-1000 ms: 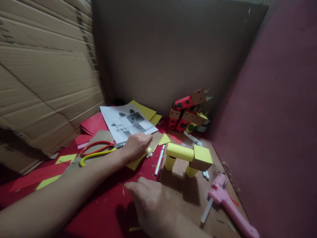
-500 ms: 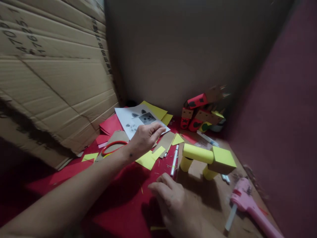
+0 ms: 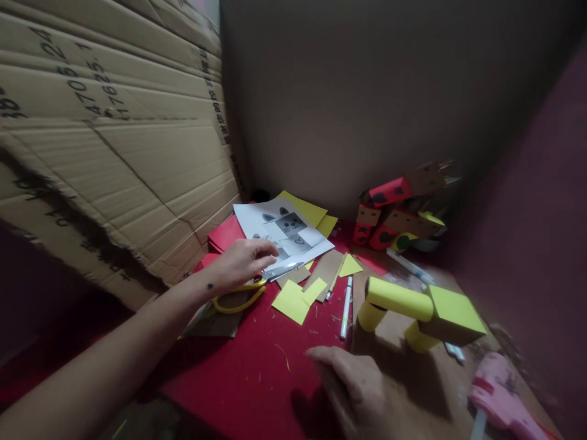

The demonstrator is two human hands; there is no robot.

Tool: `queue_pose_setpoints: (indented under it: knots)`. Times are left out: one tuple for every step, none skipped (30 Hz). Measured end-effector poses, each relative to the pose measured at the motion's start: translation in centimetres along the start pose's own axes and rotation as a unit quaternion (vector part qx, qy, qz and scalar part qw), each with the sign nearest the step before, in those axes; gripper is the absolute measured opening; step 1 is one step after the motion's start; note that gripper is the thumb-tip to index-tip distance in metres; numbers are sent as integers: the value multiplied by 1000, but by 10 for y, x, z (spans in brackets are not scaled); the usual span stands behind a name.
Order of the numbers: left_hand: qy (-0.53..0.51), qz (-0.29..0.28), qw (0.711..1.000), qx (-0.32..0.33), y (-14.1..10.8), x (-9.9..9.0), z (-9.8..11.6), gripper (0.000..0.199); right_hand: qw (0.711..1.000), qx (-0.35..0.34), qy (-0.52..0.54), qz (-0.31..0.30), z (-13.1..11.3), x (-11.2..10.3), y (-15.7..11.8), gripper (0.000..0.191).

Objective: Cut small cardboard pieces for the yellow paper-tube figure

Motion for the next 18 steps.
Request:
queue_pose_setpoints:
  knots:
    - [23,-30,999,6,2,8,1,20,1000,-2,3,3,1,3,-1,24]
    - [37,-53,998,14,4,17,3,20,1000,-2,3,10,2,5,-3,23]
    - [41,-69,997,23,7,27,7,19,1000,-1,1,17,2,7,-4,23]
    - [43,-90,994,35,11,39,10,17,1000,-1,-5,27,2,9,-5,21]
    - [48,-106,992,42,15,51,14,18,999,-3,-13,36,2,11,-6,20]
    - [57,-116,991,43,19,62,18,19,999,-7,-22,41,2,11,-6,19]
    - [70,-121,989,41,23,73,22,19,999,-13,-31,42,2,12,-6,18]
    - [84,-124,988,40,26,82,25,20,998,-19,-39,40,2,11,-6,17]
    - [99,-126,986,37,29,89,29,22,998,-24,-45,36,1,11,-5,17]
    - [113,-128,985,35,30,95,33,24,998,-27,-50,34,2,11,-4,17]
    - [125,-131,983,36,31,99,37,26,998,-30,-54,34,2,10,-4,17]
    - [135,-135,981,38,31,102,40,28,997,-32,-57,32,2,10,-4,17]
    - [142,-140,979,42,31,103,44,30,997,-35,-59,29,3,10,-4,16]
    - [148,-144,977,47,31,102,46,31,997,-37,-59,24,4,11,-4,16]
    - [153,-146,976,52,30,101,48,31,997,-40,-58,17,5,11,-5,15]
    - [159,-145,975,55,31,98,48,29,997,-43,-58,9,6,12,-5,15]
    - [167,-143,974,57,32,95,46,28,997,-45,-57,2,7,13,-6,15]
    - [176,-137,973,58,33,91,43,27,997,-48,-58,-4,8,13,-6,15]
Point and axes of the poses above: each hand's wrist, its own y-axis towards the middle knuckle, its own x-axis out of the palm, z = x × y, the point moved 2 cm from there along y, towards the middle knuckle, and after that the axes turned 9 degrees about z, right-handed, at the moved point
